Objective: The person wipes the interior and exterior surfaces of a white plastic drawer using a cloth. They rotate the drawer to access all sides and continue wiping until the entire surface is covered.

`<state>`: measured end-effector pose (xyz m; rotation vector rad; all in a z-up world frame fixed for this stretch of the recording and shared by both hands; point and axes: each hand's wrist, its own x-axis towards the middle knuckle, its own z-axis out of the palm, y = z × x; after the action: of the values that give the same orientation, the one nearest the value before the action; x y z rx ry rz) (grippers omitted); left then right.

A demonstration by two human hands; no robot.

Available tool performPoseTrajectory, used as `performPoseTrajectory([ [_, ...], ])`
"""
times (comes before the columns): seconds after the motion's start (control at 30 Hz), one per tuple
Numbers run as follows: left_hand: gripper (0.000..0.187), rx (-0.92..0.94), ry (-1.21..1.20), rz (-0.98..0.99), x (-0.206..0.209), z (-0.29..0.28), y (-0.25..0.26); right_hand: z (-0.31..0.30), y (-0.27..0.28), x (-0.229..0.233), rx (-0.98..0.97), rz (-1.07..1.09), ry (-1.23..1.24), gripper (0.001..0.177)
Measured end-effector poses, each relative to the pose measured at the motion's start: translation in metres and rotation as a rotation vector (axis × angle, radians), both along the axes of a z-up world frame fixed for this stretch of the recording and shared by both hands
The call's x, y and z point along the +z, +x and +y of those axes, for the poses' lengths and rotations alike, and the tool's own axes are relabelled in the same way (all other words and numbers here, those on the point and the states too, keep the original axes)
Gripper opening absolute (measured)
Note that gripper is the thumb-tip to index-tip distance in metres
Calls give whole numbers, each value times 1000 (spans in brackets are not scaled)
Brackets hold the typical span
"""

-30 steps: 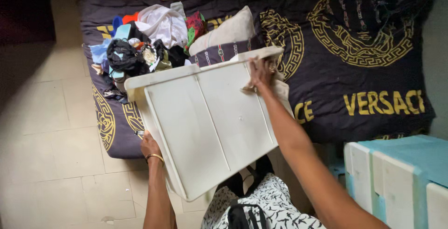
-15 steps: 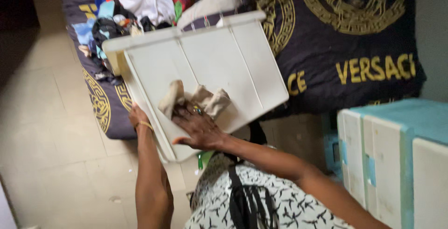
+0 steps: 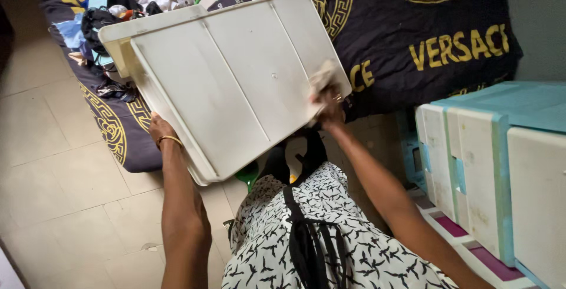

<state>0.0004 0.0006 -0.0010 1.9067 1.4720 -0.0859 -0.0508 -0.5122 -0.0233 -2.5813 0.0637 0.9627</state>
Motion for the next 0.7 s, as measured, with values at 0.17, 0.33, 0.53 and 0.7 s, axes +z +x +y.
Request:
performPoseTrajectory([
  [0.17, 64, -112, 134, -18, -14, 18, -3, -9, 19, -34, -346, -328, 107, 67],
  [0.33, 66, -118, 103, 30, -20, 38, 4, 68, 13, 46, -326, -525, 402, 85],
  [0.53, 71, -154, 140, 56, -20, 44, 0, 186, -17, 189, 98, -488, 617, 81],
  [0.7, 72, -35, 46, 58, -24, 37, -12, 205, 0, 234, 339, -785, 736, 49],
])
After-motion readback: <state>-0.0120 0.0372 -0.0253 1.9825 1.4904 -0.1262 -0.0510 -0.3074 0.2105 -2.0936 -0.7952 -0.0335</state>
